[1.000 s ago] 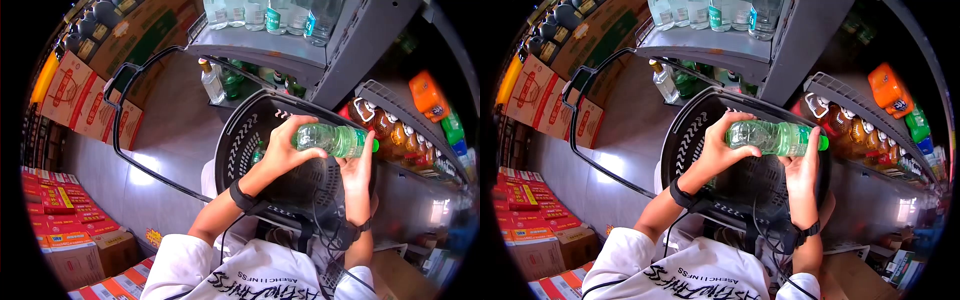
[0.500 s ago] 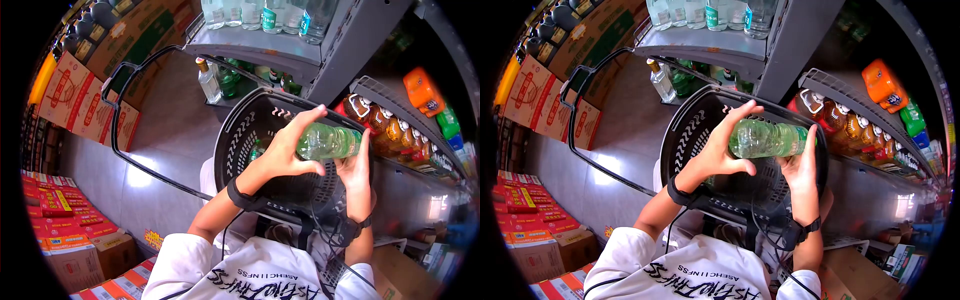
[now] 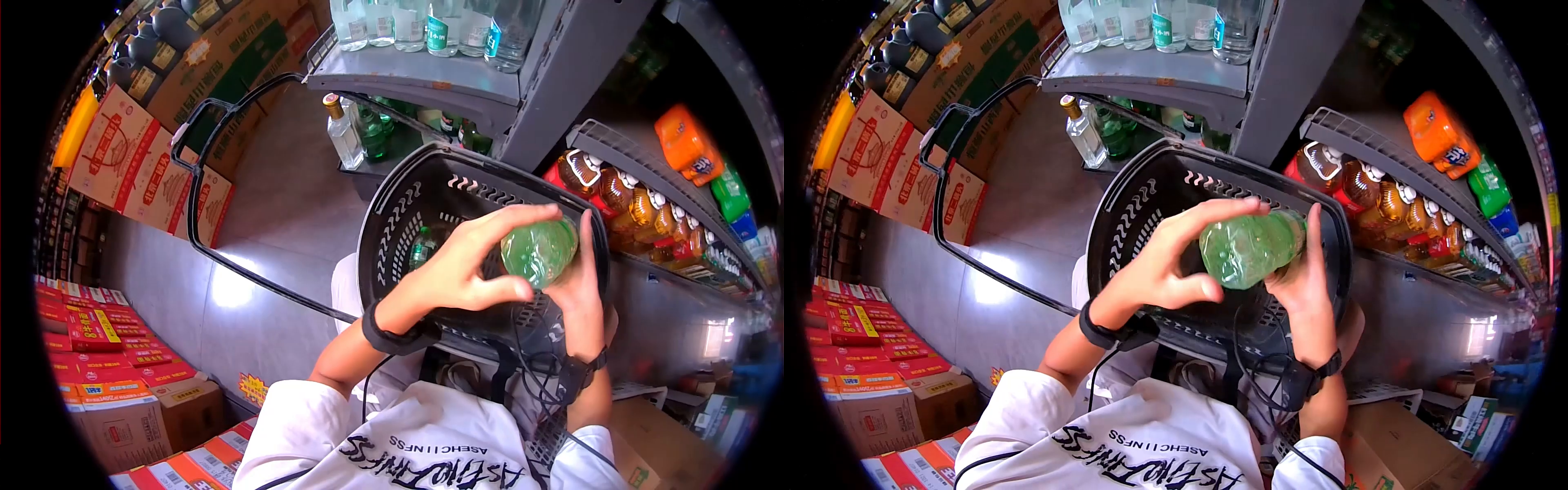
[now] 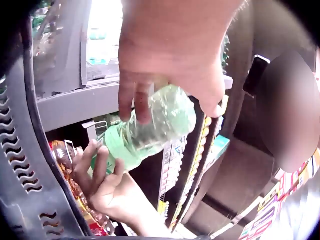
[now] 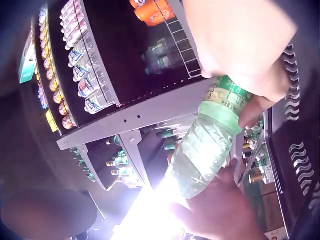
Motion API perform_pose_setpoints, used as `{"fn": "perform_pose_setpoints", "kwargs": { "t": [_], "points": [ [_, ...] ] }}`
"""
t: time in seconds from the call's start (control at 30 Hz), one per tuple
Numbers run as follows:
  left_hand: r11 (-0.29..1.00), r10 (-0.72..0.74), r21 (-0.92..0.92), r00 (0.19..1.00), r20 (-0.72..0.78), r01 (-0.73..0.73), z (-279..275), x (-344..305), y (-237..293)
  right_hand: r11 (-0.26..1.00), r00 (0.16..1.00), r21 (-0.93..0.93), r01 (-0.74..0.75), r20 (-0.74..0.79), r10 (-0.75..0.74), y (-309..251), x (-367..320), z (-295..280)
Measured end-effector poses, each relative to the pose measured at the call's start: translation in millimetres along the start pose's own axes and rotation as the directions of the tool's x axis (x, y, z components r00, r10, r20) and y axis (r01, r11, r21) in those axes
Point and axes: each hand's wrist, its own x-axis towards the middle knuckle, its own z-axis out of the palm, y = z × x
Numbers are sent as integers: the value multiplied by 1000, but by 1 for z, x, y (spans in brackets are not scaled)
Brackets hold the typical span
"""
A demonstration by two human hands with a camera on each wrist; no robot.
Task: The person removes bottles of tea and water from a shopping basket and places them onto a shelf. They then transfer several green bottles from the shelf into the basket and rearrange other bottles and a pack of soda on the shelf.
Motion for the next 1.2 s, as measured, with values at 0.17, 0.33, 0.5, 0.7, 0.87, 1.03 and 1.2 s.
{"fn": "perform_pose_setpoints", "kwargs": {
  "t": [0.17, 0.33, 0.5, 0.7, 0.87, 1.03, 1.2],
  "points": [
    [1000, -21, 21, 993, 114, 19, -13, -1, 9, 988, 998, -152, -17, -64, 8, -12, -9, 6],
    [996, -81, 59, 988, 130, 73, -18, -2, 14, 969, 998, -249, 6, -55, -20, -11, -8, 1],
    [990, -87, 115, 992, 90, 77, -17, -6, 11, 969, 996, -247, 2, -87, -25, -4, -6, 0],
    [987, -126, 105, 992, 28, 123, -13, -11, 7, 969, 988, -248, 18, -142, -54, -2, -7, 3],
    [995, -98, 8, 995, -30, 98, -12, -17, 0, 962, 992, -266, 64, -89, -91, -2, -10, -1],
    [994, -108, 11, 994, -31, 108, -13, -25, 5, 938, 953, -197, 283, -49, -298, 1, -26, 17],
    [894, 9, 447, 999, -32, 6, -8, -27, 10, 877, 895, -272, 396, -96, -435, 6, -42, 30]
  ]
}}
